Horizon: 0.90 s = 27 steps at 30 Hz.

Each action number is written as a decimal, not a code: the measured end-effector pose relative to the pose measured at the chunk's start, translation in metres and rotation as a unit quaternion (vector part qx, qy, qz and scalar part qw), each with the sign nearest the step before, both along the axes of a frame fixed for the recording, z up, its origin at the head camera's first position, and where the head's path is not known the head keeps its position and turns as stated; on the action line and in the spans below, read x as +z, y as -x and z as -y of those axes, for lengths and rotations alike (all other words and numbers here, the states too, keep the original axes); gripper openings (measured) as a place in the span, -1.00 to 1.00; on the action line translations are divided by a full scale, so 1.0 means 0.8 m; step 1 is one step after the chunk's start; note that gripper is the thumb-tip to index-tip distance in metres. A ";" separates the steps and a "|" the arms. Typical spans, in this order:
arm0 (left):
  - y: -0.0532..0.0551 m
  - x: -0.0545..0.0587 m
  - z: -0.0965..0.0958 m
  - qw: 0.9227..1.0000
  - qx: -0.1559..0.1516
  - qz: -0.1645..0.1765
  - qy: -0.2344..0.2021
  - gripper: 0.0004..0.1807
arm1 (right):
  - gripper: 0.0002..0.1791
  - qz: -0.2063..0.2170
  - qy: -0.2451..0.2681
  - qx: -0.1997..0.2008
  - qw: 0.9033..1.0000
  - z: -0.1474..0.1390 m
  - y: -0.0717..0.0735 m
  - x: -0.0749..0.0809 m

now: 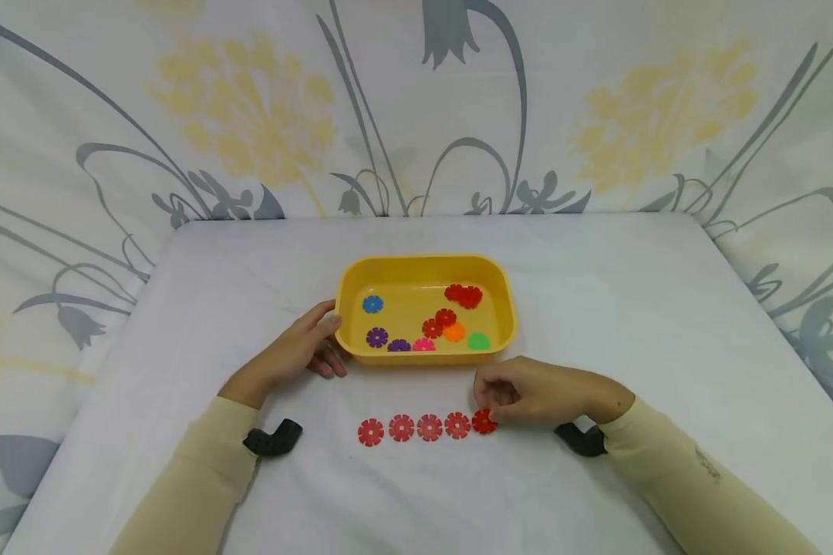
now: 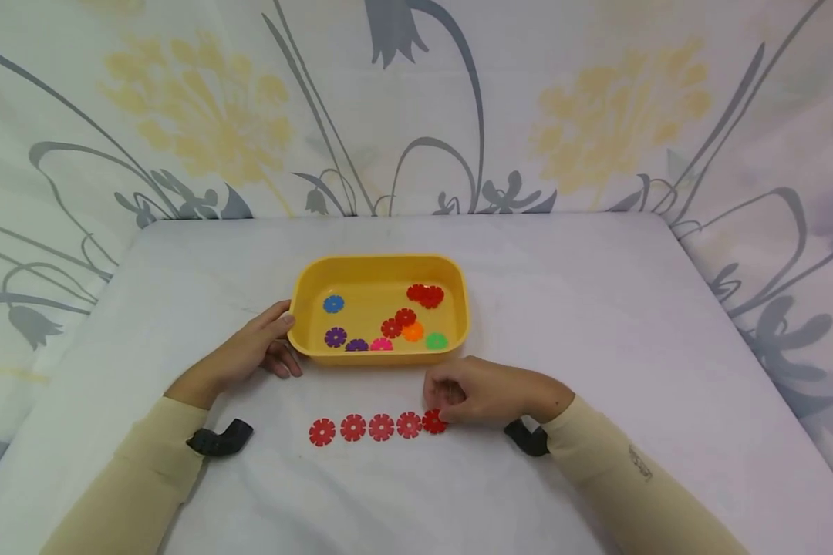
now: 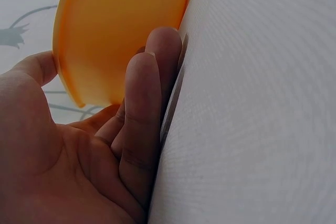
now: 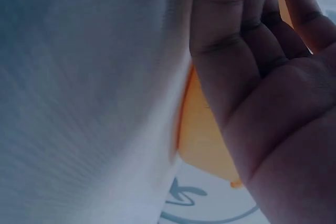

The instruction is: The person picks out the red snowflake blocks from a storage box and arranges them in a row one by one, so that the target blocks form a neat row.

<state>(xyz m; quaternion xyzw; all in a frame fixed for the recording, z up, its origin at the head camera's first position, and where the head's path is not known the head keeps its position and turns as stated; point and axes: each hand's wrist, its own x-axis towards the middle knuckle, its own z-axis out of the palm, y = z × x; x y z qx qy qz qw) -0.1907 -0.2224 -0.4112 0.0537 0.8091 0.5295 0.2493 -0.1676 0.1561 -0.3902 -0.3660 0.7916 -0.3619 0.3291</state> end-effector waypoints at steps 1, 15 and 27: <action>0.001 0.000 0.000 1.000 0.001 0.001 0.000 -0.33 | -0.85 0.000 -0.005 0.003 1.000 0.000 0.001 -0.002; 0.002 -0.001 0.000 1.000 0.005 0.000 0.002 -0.35 | -0.85 -0.051 -0.030 -0.009 0.998 0.008 -0.001 -0.004; 0.003 0.000 -0.001 1.000 -0.002 0.000 0.000 -0.34 | -0.88 -0.059 -0.049 0.009 0.997 0.007 -0.005 0.034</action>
